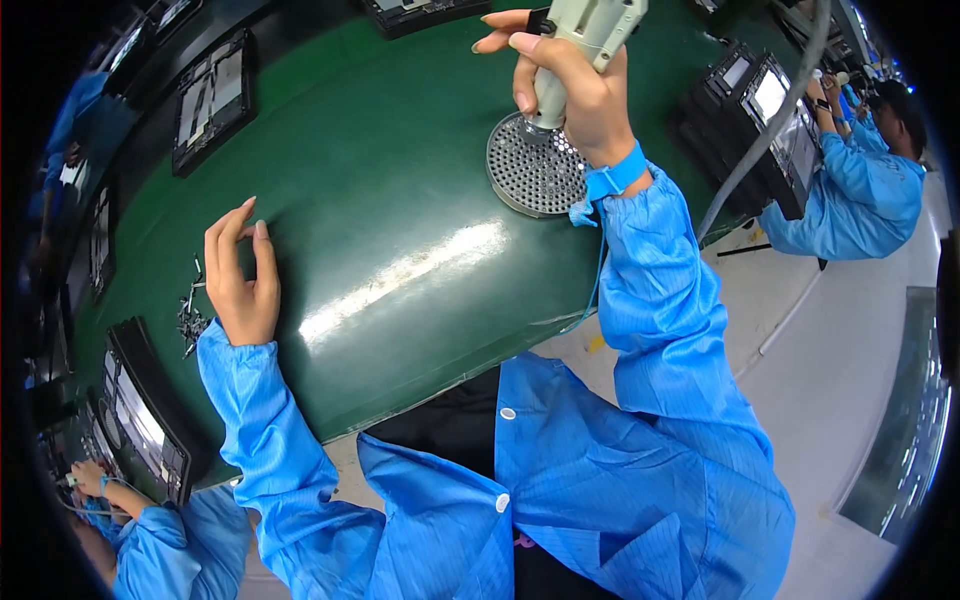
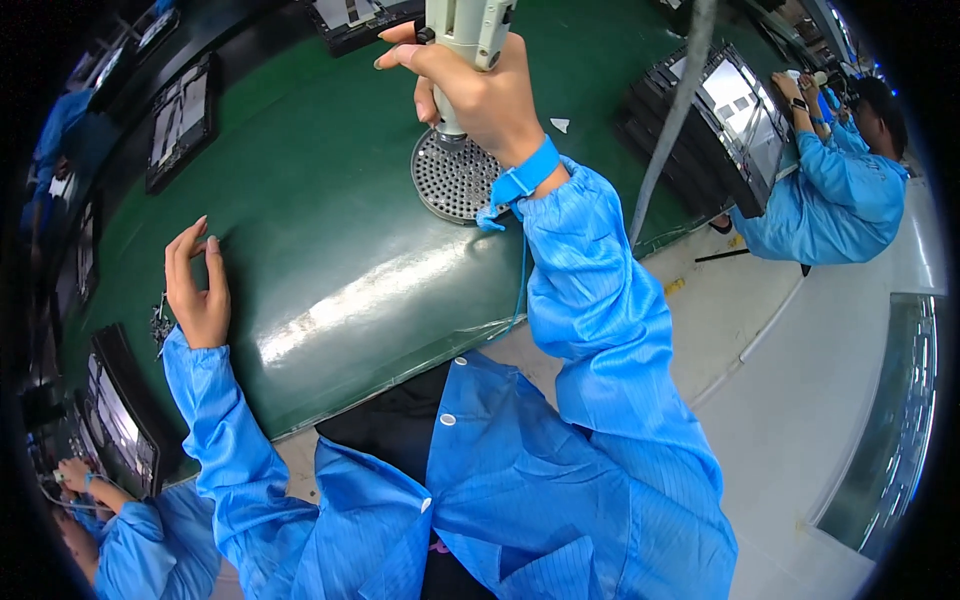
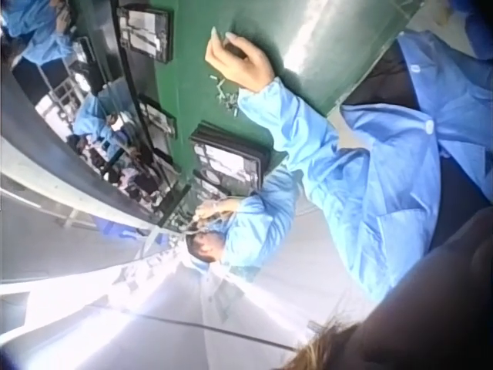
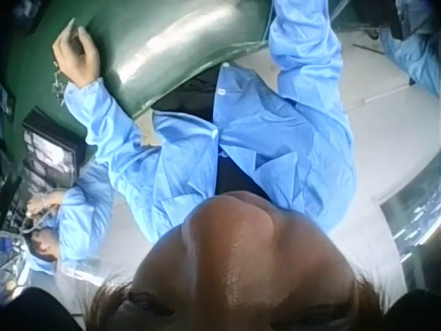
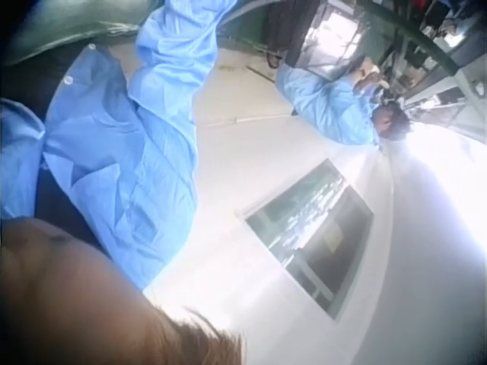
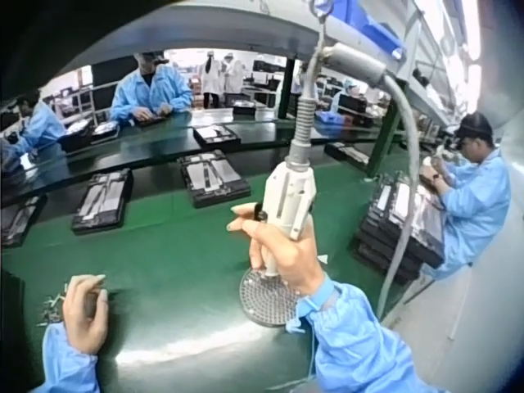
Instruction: The person assembles tablet components by hand, securing them with screws using an electric screwdriver.
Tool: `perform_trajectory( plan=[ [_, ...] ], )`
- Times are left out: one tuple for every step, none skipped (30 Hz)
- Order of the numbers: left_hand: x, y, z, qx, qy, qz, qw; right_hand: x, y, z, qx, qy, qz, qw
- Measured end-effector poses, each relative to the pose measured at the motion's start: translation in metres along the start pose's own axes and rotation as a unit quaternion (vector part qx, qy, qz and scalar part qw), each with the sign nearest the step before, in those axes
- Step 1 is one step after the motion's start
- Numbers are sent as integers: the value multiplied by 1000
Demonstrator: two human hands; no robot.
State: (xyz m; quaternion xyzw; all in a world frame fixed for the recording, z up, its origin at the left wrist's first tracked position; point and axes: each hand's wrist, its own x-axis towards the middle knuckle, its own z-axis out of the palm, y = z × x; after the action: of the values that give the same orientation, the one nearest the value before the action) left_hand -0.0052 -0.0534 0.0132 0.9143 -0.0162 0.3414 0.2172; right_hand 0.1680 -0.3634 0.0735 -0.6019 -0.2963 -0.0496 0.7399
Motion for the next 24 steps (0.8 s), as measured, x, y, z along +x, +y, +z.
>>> perform_trajectory(
  plan=[
    [1,1,1,-3,12,-5,1000,2,-5,4,2,-5,-10,1000],
    [3,1,3,1,15,-4,1000,3,-11,9,5,-7,-12,1000],
    [7,2,5,-1,22,7,1000,3,-19,13,27,0,20,999],
    [13,4,10,-7,31,20,999,6,-26,16,46,6,51,998],
    [21,5,16,-12,43,32,998,15,-21,16,4,-28,-38,999],
    [34,6,26,-3,52,51,997,16,-23,15,6,-30,-44,999],
    [49,7,33,-33,46,18,998,17,-28,23,26,-30,-9,999],
    [66,2,43,-49,42,-18,998,21,-35,33,49,-33,20,998],
    [88,0,63,-69,39,-65,995,23,-36,38,54,-52,31,997],
    [113,-20,91,-50,31,-67,996,23,-34,46,73,-57,55,994],
    [140,-31,110,-3,-14,-132,991,22,-35,55,47,-71,71,994],
    [169,-37,130,-26,-53,-211,976,21,-36,62,18,-83,88,992],
    [196,-38,148,-66,-79,-277,956,18,-34,66,-7,-86,103,991],
    [212,-48,169,-28,-44,-329,943,15,-31,76,-26,-94,118,988],
    [225,-40,185,-4,-72,-382,921,12,-26,79,-8,-75,123,990],
    [234,-30,194,18,-111,-403,908,10,-24,83,13,-61,127,990],
    [244,-18,196,24,-119,-418,900,9,-25,82,17,-59,133,989],
    [256,-37,199,0,-162,-365,917,10,-30,87,29,-67,135,988],
    [265,-18,214,68,-201,-344,915,10,-27,81,29,-56,124,990],
    [274,-15,223,93,-242,-337,905,11,-25,77,31,-45,116,992],
    [277,-7,227,51,-260,-358,895,11,-20,67,25,-26,110,993],
    [282,11,230,3,-284,-372,884,11,-18,55,12,2,106,994],
    [285,18,224,-32,-265,-399,877,11,-19,50,-2,13,108,994],
    [287,24,219,-69,-246,-425,869,11,-19,47,-1,15,100,995]
  ],
)
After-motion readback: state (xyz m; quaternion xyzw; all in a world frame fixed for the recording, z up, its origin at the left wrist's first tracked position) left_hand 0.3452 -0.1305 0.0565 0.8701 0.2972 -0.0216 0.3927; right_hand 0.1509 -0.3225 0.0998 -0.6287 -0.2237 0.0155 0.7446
